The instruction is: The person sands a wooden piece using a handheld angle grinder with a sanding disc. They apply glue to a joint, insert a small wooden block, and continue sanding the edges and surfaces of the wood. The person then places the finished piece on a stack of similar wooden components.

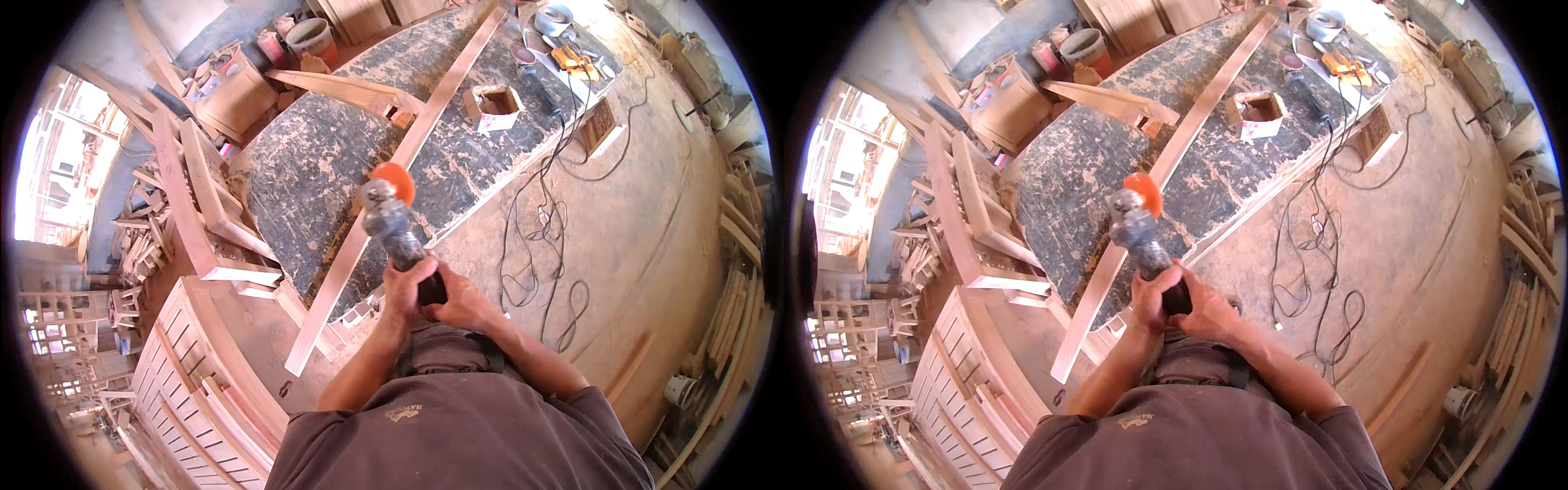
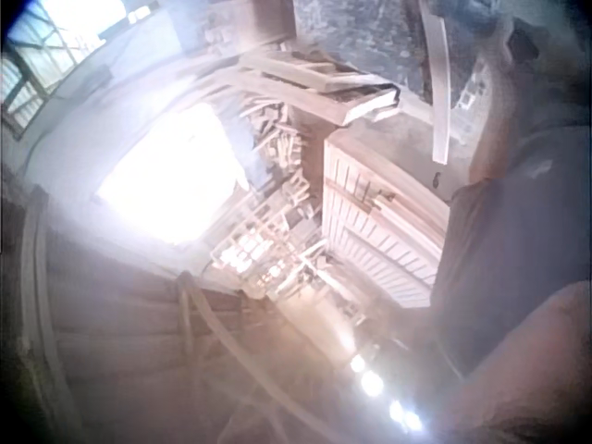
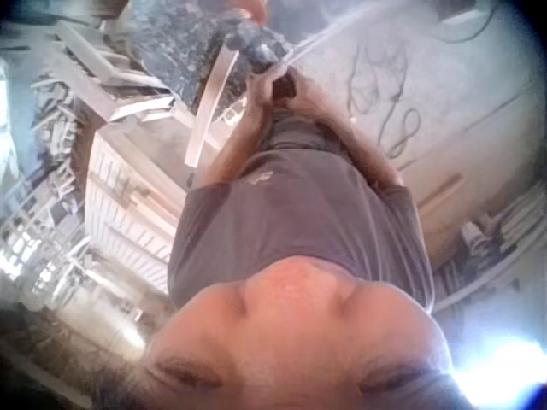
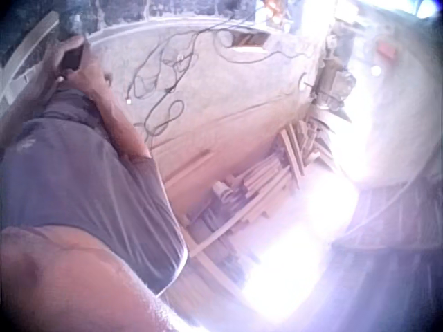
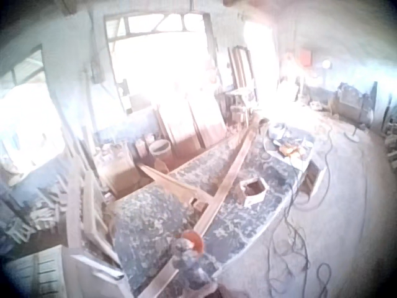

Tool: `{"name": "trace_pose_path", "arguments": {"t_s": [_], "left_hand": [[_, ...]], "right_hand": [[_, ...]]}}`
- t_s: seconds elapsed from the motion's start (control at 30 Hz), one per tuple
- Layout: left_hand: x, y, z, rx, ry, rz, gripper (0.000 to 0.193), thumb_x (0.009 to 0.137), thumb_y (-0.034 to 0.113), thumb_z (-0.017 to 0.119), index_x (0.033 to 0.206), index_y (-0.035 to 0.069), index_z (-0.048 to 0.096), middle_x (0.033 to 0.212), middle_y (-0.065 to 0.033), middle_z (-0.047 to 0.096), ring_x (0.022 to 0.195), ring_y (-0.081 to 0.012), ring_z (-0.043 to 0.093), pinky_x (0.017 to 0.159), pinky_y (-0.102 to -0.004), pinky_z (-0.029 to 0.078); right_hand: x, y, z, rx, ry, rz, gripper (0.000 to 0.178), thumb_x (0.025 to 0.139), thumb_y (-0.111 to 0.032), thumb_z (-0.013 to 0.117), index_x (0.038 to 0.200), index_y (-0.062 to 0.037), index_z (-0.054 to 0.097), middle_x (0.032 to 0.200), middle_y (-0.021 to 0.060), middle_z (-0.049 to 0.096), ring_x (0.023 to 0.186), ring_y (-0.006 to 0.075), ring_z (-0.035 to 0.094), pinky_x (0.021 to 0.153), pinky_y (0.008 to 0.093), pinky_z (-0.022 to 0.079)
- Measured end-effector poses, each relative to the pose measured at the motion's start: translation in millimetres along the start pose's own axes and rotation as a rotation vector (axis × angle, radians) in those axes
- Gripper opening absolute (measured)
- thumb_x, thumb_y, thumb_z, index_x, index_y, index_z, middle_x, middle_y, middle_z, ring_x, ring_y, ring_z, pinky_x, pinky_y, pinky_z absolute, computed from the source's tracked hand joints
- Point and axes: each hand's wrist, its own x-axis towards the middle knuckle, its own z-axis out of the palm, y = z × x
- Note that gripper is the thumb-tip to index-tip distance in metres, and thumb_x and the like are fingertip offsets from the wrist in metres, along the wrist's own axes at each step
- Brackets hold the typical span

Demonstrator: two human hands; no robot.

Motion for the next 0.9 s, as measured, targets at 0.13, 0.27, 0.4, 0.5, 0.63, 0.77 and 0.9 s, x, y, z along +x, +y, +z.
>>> {"name": "trace_pose_path", "arguments": {"t_s": [0.13, 0.27, 0.4, 0.5, 0.63, 0.77, 0.9], "left_hand": [[-32.0, 0.6, 27.8, 0.27, -0.247, 0.165, 0.043, 0.084, 0.008, 0.081, 0.123, 0.002, 0.064, 0.112, -0.0069, 0.071, 0.101, -0.0168, 0.068, 0.094, -0.0321, 0.053], [-32.3, -10.5, 28.5, 0.058, -0.516, 0.025, 0.059, 0.085, 0.014, 0.083, 0.136, -0.002, 0.058, 0.125, -0.0088, 0.069, 0.113, -0.0183, 0.066, 0.105, -0.0349, 0.049], [-27.8, -12.4, 46.0, 0.04, -0.661, -0.138, 0.061, 0.086, 0.015, 0.083, 0.139, -0.003, 0.059, 0.125, -0.0109, 0.07, 0.113, -0.0193, 0.066, 0.105, -0.0369, 0.049], [-29.7, -29.8, 50.4, 0.207, -0.659, -0.171, 0.051, 0.09, 0.019, 0.082, 0.132, -0.002, 0.063, 0.119, -0.01, 0.071, 0.111, -0.018, 0.066, 0.103, -0.0371, 0.05], [-35.6, -38.9, 72.4, 0.189, -0.769, -0.205, 0.042, 0.1, 0.027, 0.071, 0.132, 0.001, 0.063, 0.119, -0.0075, 0.07, 0.109, -0.0165, 0.066, 0.099, -0.0348, 0.052], [-11.8, -59.8, 78.4, -0.105, -0.873, -0.393, 0.043, 0.108, 0.039, 0.056, 0.133, 0.004, 0.062, 0.119, -0.0089, 0.071, 0.106, -0.0191, 0.068, 0.092, -0.0362, 0.056], [2.1, -43.5, 85.8, -0.037, -0.849, -0.375, 0.046, 0.108, 0.043, 0.056, 0.129, 0.004, 0.063, 0.109, -0.0096, 0.073, 0.097, -0.0201, 0.07, 0.089, -0.035, 0.057]], "right_hand": [[-24.0, 48.5, 24.4, 0.258, 0.273, -0.162, 0.095, 0.07, -0.018, 0.089, 0.15, -0.0043, 0.039, 0.121, 0.016, 0.066, 0.118, 0.0252, 0.064, 0.101, 0.0418, 0.052], [-59.6, 33.3, -9.7, 0.641, 0.189, -0.201, 0.081, 0.061, -0.003, 0.08, 0.137, -0.0024, 0.053, 0.115, 0.009, 0.065, 0.107, 0.0181, 0.063, 0.093, 0.0339, 0.053], [-79.1, 71.9, -26.7, 0.875, -0.087, -0.075, 0.077, 0.059, -0.002, 0.073, 0.134, -0.0001, 0.056, 0.107, 0.008, 0.068, 0.098, 0.0191, 0.065, 0.088, 0.0351, 0.054], [-86.4, 71.8, -22.9, 0.82, 0.162, -0.09, 0.068, 0.068, -0.003, 0.08, 0.132, -0.0009, 0.057, 0.101, 0.0062, 0.068, 0.091, 0.0162, 0.065, 0.083, 0.0323, 0.054], [-102.4, 80.3, -23.7, 0.763, 0.356, 0.012, 0.059, 0.072, -0.003, 0.082, 0.127, -0.001, 0.06, 0.096, 0.005, 0.069, 0.086, 0.017, 0.068, 0.079, 0.0316, 0.056], [-92.4, 80.4, -30.4, 0.917, 0.361, -0.095, 0.046, 0.067, -0.005, 0.08, 0.111, 0.0021, 0.068, 0.089, 0.0109, 0.073, 0.076, 0.0245, 0.072, 0.072, 0.0365, 0.06], [-73.1, 80.8, -25.8, 0.98, 0.362, -0.11, 0.046, 0.066, -0.01, 0.079, 0.108, 0.004, 0.07, 0.088, 0.0157, 0.074, 0.076, 0.0293, 0.074, 0.071, 0.0407, 0.062]]}}
